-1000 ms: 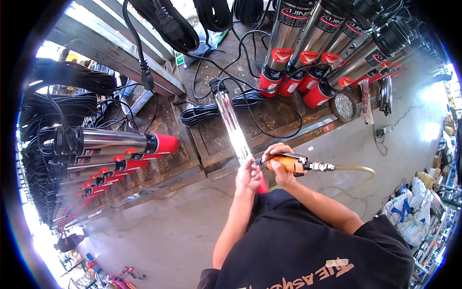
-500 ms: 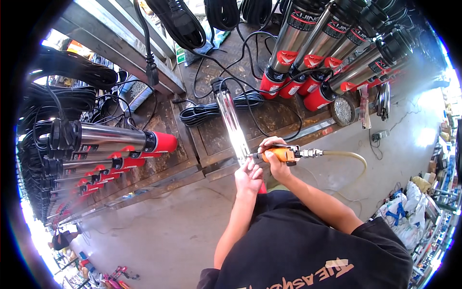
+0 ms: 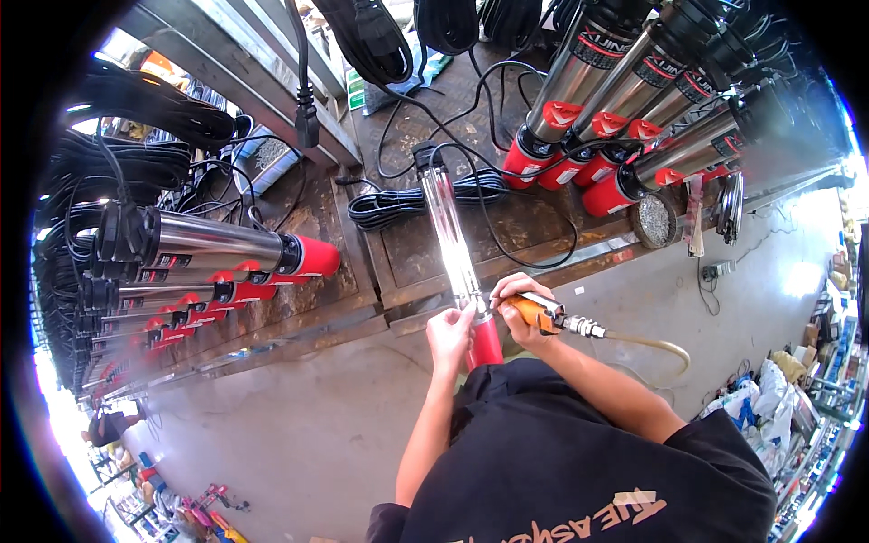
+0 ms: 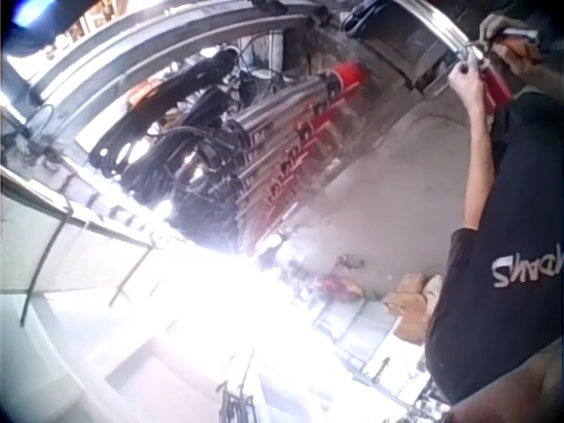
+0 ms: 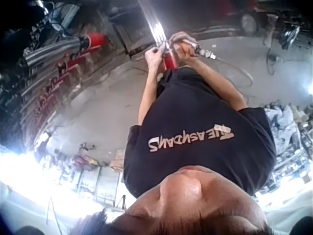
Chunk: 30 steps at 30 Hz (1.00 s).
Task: The person assembles industrial pumps at a workbench by picking up a metal component, inserting it into the pump housing, and using a power screwdriver to secure it with a screw.
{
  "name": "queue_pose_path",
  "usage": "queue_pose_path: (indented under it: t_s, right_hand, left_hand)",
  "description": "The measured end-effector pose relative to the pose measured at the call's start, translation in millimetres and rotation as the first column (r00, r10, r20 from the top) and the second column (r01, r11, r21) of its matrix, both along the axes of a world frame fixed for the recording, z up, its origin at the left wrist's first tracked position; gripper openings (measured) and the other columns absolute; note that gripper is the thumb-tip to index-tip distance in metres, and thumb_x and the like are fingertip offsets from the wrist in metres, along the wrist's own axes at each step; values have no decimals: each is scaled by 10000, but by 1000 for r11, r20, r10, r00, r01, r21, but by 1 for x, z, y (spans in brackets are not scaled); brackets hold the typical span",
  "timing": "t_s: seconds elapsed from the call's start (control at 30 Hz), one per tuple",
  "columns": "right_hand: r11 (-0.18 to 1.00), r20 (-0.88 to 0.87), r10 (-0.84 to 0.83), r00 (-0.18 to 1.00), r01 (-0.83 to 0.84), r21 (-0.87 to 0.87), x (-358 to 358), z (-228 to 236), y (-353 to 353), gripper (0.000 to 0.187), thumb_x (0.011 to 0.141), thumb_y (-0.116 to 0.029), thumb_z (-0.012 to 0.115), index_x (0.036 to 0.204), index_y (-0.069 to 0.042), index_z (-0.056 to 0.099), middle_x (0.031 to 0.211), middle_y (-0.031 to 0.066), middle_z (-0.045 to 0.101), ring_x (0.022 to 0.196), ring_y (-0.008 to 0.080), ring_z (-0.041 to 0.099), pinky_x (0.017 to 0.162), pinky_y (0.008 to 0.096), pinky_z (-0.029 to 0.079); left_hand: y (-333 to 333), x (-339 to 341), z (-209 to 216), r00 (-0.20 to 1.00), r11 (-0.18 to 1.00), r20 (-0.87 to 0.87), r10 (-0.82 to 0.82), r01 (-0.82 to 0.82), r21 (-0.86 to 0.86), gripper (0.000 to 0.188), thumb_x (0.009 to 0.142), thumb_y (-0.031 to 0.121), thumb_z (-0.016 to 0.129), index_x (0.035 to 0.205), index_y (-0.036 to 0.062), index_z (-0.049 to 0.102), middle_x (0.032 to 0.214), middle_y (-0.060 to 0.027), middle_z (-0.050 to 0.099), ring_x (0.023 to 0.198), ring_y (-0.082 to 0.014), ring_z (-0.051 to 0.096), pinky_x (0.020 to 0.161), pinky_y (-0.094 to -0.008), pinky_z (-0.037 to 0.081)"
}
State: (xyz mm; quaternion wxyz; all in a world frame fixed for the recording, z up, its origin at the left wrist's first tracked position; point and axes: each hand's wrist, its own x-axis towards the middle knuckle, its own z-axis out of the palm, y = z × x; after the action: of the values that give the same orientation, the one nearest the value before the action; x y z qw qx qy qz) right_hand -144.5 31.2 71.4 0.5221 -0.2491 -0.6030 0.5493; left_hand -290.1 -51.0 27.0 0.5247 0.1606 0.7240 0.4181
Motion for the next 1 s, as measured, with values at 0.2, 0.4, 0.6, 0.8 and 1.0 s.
queue_pose_path:
  t_s: [0.2,0.4,0.6,0.8,1.0]
  right_hand:
    - [986,-106,-14,994,-4,-166,-7,-14,4,97,903,-8,610,974,-30,547,970,118,613,768,120,594,681,253,512]
    - [968,-143,-14,990,-22,-249,-5,-22,6,94,896,30,598,955,-21,546,965,106,611,777,114,584,729,261,516]
    - [978,-121,-87,989,61,-199,-6,-24,11,149,860,27,611,1002,-20,624,919,40,652,807,95,622,733,244,514]
    - [931,-253,-151,956,51,-362,13,-28,11,168,930,-7,560,1083,-65,523,1032,86,611,863,129,595,828,285,511]
    - [953,-184,-56,981,-2,-302,10,-24,10,174,927,-4,563,1082,-63,511,1048,96,594,876,137,593,836,294,512]
  left_hand:
    - [2,3,5,1000,1000,21,19,-19,-12,329,930,240,736,739,-14,652,584,-52,623,459,-101,567,434,-257,450]
    - [2,6,3,1000,1000,-23,-6,6,-3,291,943,213,715,774,-16,657,602,-56,631,468,-102,574,436,-254,462]
    - [5,9,6,999,999,-23,-44,43,-11,292,932,224,724,779,-18,667,603,-57,633,458,-112,575,434,-255,469]
    - [18,20,17,991,994,-98,-89,82,-70,344,911,250,736,711,-24,679,568,-73,636,432,-122,579,418,-271,469]
    - [29,38,17,965,991,-236,-112,91,-101,390,898,291,739,653,-10,703,511,-60,634,420,-126,613,440,-277,498]
